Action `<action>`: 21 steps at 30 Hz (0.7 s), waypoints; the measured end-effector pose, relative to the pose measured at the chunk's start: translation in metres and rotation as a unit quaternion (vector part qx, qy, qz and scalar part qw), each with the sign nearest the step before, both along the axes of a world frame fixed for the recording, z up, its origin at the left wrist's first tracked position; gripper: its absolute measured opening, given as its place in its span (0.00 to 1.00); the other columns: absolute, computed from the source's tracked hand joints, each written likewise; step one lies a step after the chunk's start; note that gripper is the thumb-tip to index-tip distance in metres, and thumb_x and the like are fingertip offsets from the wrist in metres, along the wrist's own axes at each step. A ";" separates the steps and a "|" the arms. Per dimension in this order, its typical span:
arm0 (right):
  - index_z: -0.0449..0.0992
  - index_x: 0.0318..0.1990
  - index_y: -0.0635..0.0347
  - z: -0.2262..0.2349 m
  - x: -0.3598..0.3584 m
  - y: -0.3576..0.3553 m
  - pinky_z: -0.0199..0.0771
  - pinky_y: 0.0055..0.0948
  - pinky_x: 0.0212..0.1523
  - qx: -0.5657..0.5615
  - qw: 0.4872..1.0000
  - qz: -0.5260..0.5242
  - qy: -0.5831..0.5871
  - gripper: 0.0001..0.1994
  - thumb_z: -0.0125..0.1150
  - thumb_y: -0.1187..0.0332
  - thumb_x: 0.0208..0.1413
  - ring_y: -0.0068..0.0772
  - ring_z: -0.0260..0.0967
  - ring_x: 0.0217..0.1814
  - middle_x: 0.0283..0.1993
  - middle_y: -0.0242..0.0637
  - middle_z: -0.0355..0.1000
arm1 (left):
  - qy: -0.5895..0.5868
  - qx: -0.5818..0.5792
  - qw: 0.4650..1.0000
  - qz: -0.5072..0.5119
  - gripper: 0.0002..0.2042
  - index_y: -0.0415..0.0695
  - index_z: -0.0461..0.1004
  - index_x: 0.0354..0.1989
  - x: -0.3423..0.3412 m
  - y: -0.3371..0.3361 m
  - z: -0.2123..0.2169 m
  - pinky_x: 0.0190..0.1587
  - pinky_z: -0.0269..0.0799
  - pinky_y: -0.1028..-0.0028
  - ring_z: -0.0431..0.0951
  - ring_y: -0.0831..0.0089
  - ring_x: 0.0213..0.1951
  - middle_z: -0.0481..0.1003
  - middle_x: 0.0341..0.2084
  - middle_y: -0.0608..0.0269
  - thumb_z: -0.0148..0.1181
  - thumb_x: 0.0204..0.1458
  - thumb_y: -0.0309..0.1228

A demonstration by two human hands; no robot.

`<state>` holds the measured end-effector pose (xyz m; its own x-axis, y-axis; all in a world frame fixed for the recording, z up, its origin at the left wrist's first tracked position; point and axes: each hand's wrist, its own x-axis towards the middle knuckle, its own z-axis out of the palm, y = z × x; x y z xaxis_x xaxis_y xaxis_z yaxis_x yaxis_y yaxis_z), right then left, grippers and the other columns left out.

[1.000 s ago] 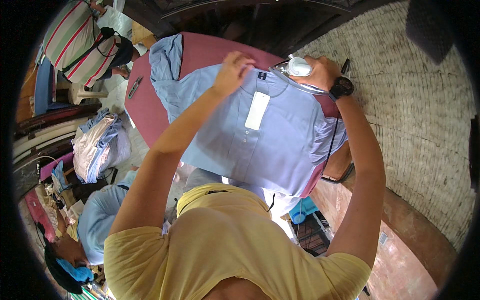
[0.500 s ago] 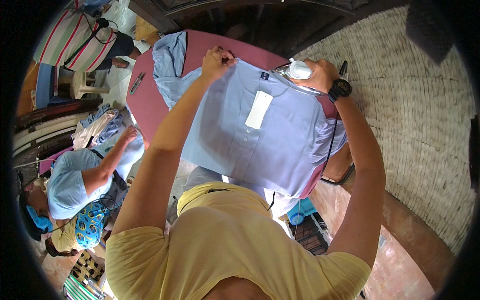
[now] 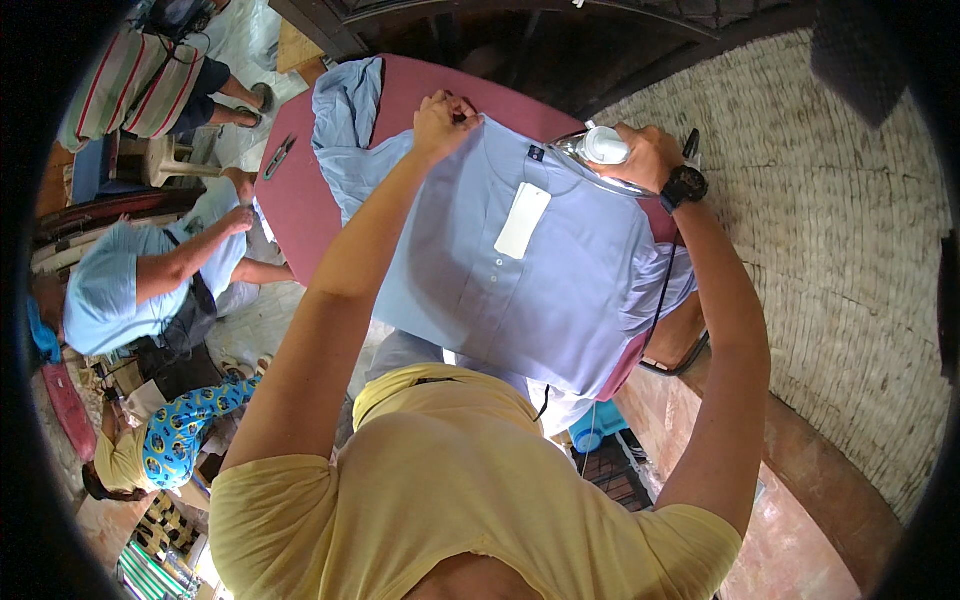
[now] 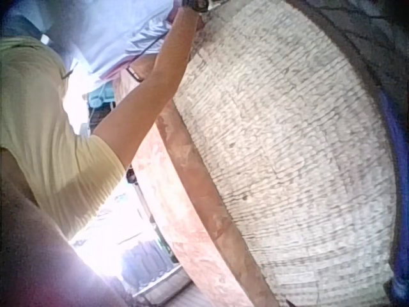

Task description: The person irons a light blue shirt on an ironing board, smoothing the fabric and pressing the collar and front panels using a steam iron.

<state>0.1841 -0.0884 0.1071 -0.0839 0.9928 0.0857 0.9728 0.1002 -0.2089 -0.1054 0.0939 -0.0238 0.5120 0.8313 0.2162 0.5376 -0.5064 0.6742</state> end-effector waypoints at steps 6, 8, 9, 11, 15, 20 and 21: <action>0.82 0.41 0.57 -0.003 -0.007 0.007 0.81 0.39 0.29 0.034 0.999 0.012 0.001 0.31 0.74 0.40 0.37 0.46 0.79 0.28 0.26 0.49 0.78 | 0.010 -0.070 0.997 0.022 0.08 0.52 0.80 0.25 0.002 -0.001 0.003 0.48 0.66 0.62 0.73 0.62 0.43 0.75 0.33 0.67 0.73 0.40 0.38; 0.81 0.36 0.57 0.000 -0.012 0.010 0.80 0.44 0.29 0.026 1.000 -0.005 -0.011 0.30 0.72 0.38 0.38 0.49 0.79 0.29 0.25 0.49 0.78 | -0.023 -0.080 0.996 0.017 0.07 0.54 0.82 0.26 0.002 0.001 -0.001 0.48 0.66 0.62 0.73 0.63 0.43 0.75 0.33 0.68 0.73 0.40 0.38; 0.80 0.33 0.57 0.002 -0.017 0.013 0.80 0.46 0.29 0.022 1.000 -0.012 -0.016 0.30 0.71 0.37 0.38 0.50 0.79 0.29 0.25 0.50 0.77 | -0.039 -0.084 0.996 0.016 0.07 0.55 0.82 0.27 0.000 0.002 -0.004 0.48 0.66 0.63 0.73 0.63 0.43 0.75 0.32 0.69 0.73 0.40 0.38; 0.80 0.33 0.57 -0.002 -0.020 0.018 0.80 0.47 0.30 0.018 1.000 -0.016 -0.004 0.30 0.71 0.37 0.38 0.52 0.79 0.30 0.25 0.50 0.77 | -0.028 -0.085 0.996 0.018 0.07 0.59 0.84 0.29 0.000 0.002 -0.005 0.48 0.66 0.63 0.73 0.64 0.43 0.75 0.32 0.70 0.73 0.40 0.37; 0.80 0.34 0.57 -0.001 -0.026 0.026 0.80 0.47 0.32 0.003 1.000 -0.013 -0.010 0.30 0.71 0.37 0.39 0.53 0.79 0.32 0.26 0.50 0.78 | -0.024 -0.089 0.996 0.001 0.09 0.64 0.85 0.33 0.001 0.003 -0.004 0.47 0.67 0.64 0.73 0.65 0.43 0.75 0.31 0.70 0.72 0.41 0.37; 0.80 0.38 0.58 0.003 -0.038 0.042 0.81 0.47 0.36 -0.023 1.000 -0.018 0.011 0.31 0.70 0.37 0.40 0.52 0.79 0.34 0.29 0.50 0.79 | -0.035 -0.034 0.999 0.010 0.09 0.60 0.86 0.33 0.001 0.003 -0.008 0.42 0.72 0.69 0.77 0.70 0.36 0.76 0.28 0.68 0.73 0.40 0.35; 0.80 0.38 0.58 0.006 -0.041 0.045 0.81 0.47 0.36 -0.031 0.999 -0.016 0.011 0.31 0.70 0.37 0.41 0.52 0.79 0.34 0.30 0.50 0.79 | -0.044 -0.009 0.999 0.003 0.10 0.58 0.85 0.34 0.000 0.003 -0.008 0.39 0.73 0.71 0.78 0.71 0.33 0.76 0.27 0.67 0.73 0.40 0.34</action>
<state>0.1435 -0.0432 0.1131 -0.0505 0.9984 0.0263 0.9702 0.0553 -0.2357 -0.1051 0.0965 -0.0321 0.4868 0.8382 0.2458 0.4788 -0.4914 0.7276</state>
